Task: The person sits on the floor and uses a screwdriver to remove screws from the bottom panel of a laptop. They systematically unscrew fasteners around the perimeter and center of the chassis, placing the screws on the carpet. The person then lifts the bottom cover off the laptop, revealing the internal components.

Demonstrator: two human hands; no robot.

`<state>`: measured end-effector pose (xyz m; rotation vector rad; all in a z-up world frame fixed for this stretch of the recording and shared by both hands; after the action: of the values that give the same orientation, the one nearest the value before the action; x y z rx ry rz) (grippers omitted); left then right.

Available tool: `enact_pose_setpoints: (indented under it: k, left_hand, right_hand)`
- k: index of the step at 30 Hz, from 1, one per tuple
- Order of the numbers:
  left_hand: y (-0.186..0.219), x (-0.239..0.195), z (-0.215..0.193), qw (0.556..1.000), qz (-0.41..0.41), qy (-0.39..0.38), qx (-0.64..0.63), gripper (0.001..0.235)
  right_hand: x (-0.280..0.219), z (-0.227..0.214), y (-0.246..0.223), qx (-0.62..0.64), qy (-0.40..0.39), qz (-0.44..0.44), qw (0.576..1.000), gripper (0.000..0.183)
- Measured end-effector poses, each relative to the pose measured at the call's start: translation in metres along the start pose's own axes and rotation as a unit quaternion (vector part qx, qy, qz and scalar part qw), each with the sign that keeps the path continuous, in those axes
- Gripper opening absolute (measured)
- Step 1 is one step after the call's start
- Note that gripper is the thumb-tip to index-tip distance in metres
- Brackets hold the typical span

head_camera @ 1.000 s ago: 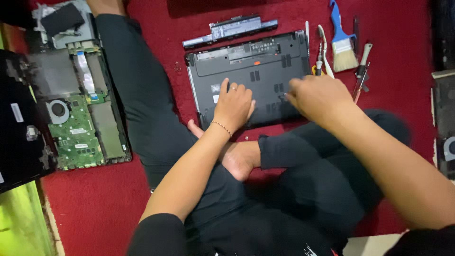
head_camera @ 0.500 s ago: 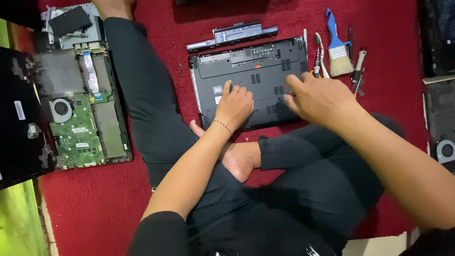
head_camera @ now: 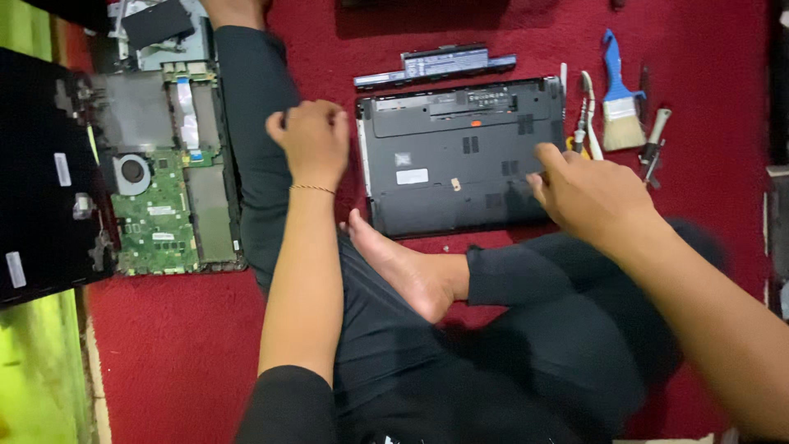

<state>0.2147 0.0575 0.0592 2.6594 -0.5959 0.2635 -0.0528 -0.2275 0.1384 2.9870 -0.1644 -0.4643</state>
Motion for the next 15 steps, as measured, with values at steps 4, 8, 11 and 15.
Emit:
enact_pose_setpoints:
  k: [4, 8, 11, 15]
  left_hand:
    - [-0.034, 0.005, 0.007, 0.992, -0.047, -0.091, 0.068, 0.012]
    - [-0.028, 0.004, 0.02, 0.986, -0.007, -0.103, 0.129, 0.01]
    - [-0.024, 0.007, 0.021, 0.984, -0.005, -0.097, 0.152, 0.011]
    - [-0.031, 0.01, 0.008, 0.991, -0.052, -0.1, 0.067, 0.016]
  right_hand:
    - [0.001, -0.023, -0.015, 0.087, -0.053, -0.024, 0.995, 0.05]
    - [0.001, -0.016, -0.001, 0.066, -0.076, 0.022, 0.995, 0.033]
    - [0.005, -0.024, -0.002, 0.07, -0.061, 0.02, 0.995, 0.039]
    - [0.002, -0.004, 0.011, -0.001, -0.051, 0.001, 0.999, 0.033]
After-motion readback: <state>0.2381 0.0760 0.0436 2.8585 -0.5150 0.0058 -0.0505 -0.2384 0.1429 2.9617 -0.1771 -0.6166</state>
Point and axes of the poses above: each hand's wrist, its own x-axis towards the middle knuckle, its own z-axis out of the palm, y = z × x, the point moved 9 cm from there along x, towards the middle knuckle, and after that the axes turned 3 degrees about -z, right-handed, at the moved point
